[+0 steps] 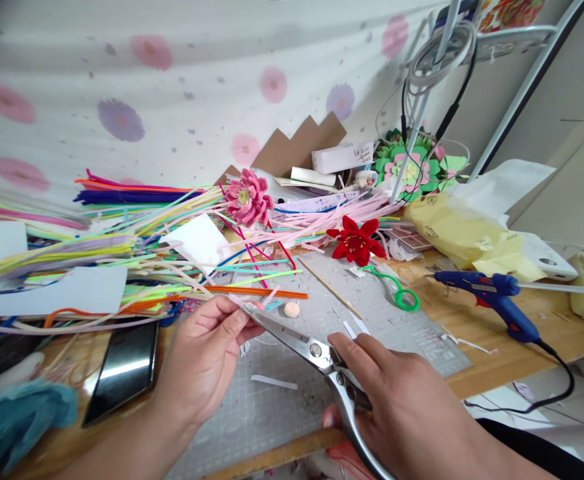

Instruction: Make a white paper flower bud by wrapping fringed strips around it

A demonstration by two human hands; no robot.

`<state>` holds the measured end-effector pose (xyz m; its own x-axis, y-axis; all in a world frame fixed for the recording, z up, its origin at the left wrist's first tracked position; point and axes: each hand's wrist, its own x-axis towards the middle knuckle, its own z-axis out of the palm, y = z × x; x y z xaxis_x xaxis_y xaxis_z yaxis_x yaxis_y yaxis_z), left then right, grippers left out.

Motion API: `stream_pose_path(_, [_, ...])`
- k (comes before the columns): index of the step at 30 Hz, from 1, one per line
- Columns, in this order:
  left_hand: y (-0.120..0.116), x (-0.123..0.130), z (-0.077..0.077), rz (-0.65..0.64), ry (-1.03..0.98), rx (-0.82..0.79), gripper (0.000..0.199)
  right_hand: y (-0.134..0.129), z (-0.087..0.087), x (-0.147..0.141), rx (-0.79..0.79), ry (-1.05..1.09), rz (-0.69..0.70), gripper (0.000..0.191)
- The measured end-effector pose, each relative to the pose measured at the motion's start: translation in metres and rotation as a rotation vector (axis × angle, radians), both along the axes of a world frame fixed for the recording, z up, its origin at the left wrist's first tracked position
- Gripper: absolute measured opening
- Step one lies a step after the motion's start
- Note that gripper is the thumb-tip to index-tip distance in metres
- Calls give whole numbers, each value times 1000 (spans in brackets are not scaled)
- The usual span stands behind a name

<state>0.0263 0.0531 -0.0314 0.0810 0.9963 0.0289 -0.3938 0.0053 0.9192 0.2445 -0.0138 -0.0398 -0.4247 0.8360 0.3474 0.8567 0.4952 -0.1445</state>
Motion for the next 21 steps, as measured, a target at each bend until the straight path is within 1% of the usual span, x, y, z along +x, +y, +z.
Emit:
stream_pose_path(9, [0,1,-2,-3,-10,-23,7,0,0,-1,-79,26,12,44])
stream_pose_path(13, [0,2,-1,-27,-34,-32,7,-1,-1,1,-111,45,18,44])
stream_pose_path(21, [-1,2,2,-46,-69,-47,7,1,1,2,-92,23,17,41])
